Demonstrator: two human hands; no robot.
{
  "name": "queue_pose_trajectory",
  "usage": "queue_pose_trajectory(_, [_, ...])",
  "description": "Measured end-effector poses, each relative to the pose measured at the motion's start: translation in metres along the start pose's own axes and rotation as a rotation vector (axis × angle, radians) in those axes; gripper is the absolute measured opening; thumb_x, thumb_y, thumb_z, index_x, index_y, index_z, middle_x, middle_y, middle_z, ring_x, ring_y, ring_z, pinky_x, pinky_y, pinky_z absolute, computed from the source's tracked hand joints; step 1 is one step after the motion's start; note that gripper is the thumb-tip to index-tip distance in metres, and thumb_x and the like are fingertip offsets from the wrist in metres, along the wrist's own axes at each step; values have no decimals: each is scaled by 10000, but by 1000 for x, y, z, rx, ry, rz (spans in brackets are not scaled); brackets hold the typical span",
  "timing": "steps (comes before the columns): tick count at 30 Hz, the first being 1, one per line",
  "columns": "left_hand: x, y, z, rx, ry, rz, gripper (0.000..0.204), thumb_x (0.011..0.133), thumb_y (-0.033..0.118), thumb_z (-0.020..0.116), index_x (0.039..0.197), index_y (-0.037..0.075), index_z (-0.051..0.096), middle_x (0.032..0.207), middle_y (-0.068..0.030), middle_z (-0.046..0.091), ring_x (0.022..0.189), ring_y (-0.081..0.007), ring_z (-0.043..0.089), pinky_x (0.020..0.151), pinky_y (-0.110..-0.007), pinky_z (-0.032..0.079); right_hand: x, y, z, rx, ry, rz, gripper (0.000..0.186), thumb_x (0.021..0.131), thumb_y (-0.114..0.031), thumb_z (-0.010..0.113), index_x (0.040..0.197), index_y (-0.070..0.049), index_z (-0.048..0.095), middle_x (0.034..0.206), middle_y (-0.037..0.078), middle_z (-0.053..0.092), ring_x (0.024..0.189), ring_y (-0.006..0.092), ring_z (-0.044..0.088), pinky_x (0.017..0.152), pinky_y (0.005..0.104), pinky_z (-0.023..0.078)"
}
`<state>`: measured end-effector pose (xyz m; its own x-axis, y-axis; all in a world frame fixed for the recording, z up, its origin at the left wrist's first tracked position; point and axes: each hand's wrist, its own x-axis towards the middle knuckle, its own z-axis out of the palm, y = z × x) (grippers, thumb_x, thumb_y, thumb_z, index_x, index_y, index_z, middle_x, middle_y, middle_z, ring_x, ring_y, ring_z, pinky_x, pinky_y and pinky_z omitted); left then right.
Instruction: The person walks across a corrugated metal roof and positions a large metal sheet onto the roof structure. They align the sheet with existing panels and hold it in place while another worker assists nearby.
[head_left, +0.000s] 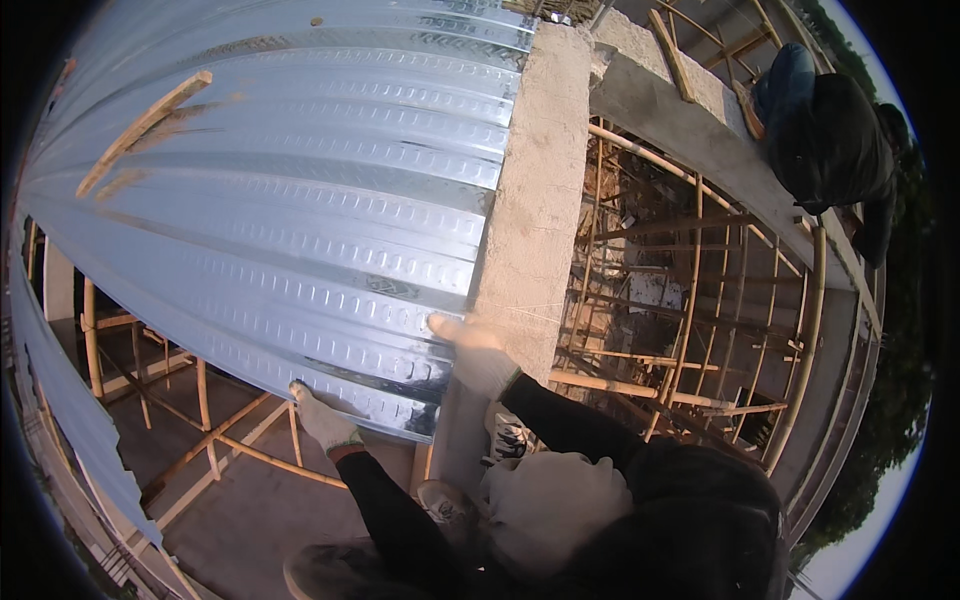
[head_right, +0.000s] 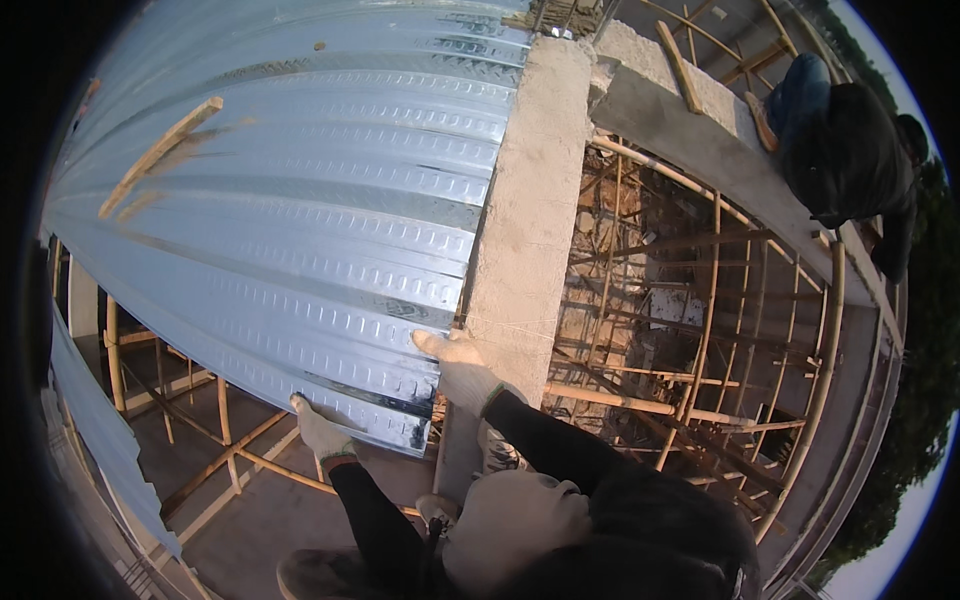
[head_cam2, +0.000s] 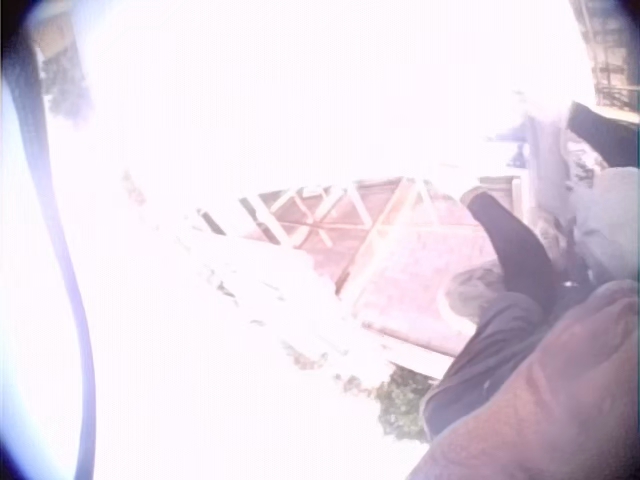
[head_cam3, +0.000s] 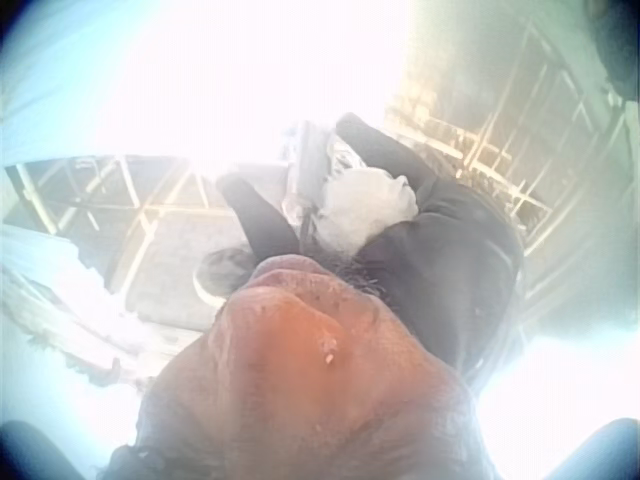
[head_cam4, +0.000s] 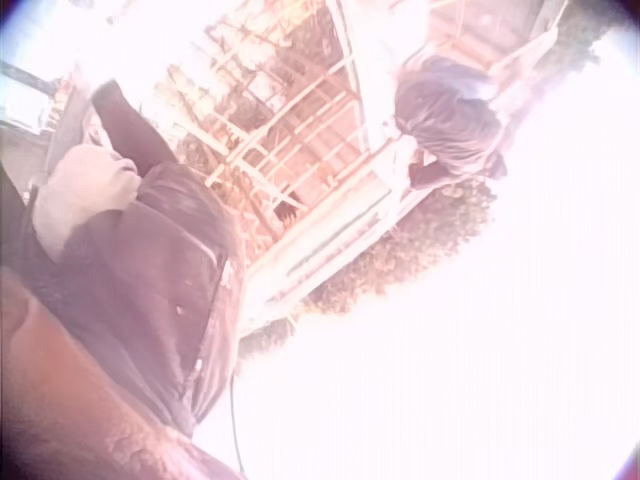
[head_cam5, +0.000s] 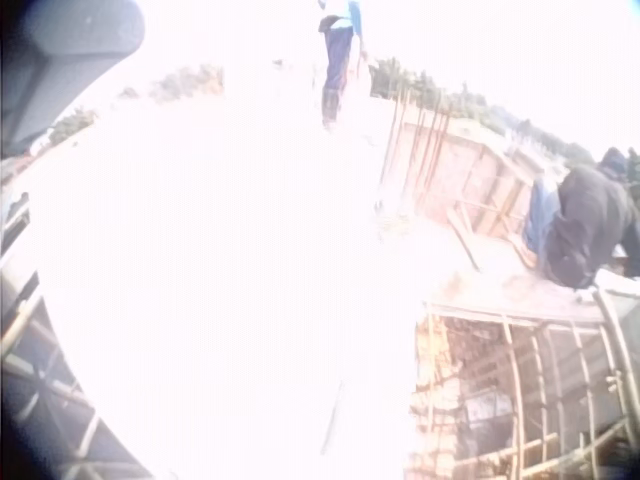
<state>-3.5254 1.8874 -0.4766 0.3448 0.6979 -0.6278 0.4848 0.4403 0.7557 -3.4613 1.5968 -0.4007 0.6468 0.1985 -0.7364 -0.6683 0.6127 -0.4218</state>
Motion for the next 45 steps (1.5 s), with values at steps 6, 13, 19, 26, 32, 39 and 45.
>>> queue_pose_trajectory(6, [4,-3,5,15,-28,-141,836,1066,642,526,1507,-68,516,1414,-148,582,1230,-265,573,1083,-394,459,18,26,-19,11,-45,-91,400,1050,-206,696,1337,68,655,1234,169,740,1070,231,710,948,372,558])
queue_pose_trajectory(13, [-4,-5,16,61,-24,137,754,1101,547,508,1514,-84,505,1461,-157,567,1260,-250,574,1096,-377,453,14,12,-13,-100,-17,-115,379,1055,-210,685,1297,82,684,1194,164,752,1021,215,717,903,363,564])
queue_pose_trajectory(19, [-36,19,12,-11,-57,190,795,1081,558,541,1522,-103,501,1498,-182,564,1310,-281,567,1132,-387,433,-20,-13,-4,-284,-94,-97,440,1070,-237,648,1337,112,632,1230,184,739,1129,240,685,1004,382,519])
queue_pose_trajectory(26, [-54,45,3,-4,-11,190,756,1072,553,563,1437,-108,581,1387,-187,623,1209,-265,606,1064,-388,469,-14,3,0,-31,-203,-219,396,1059,-178,662,1326,113,634,1224,190,731,1046,206,711,897,355,568])
queue_pose_trajectory(32, [-53,41,8,69,19,118,724,1075,559,555,1335,-113,627,1239,-156,656,1061,-250,617,956,-384,499,-29,-4,14,-91,3,-167,408,1058,-181,658,1347,105,630,1246,188,727,1092,220,707,951,372,553])
queue_pose_trajectory(39, [-55,48,3,14,-24,117,761,1079,564,545,1385,-132,579,1316,-161,641,1111,-259,610,1002,-390,485,-25,-5,18,42,-126,-208,427,1058,-185,653,1364,110,616,1258,191,727,1108,211,695,958,361,542])
queue_pose_trajectory(45, [-80,65,0,-215,-94,241,584,1103,433,552,1373,-82,609,1274,-131,656,1094,-229,629,971,-369,510,-43,-17,12,-126,-215,-231,388,1064,-187,659,1322,103,651,1253,189,730,1091,202,684,958,366,537])
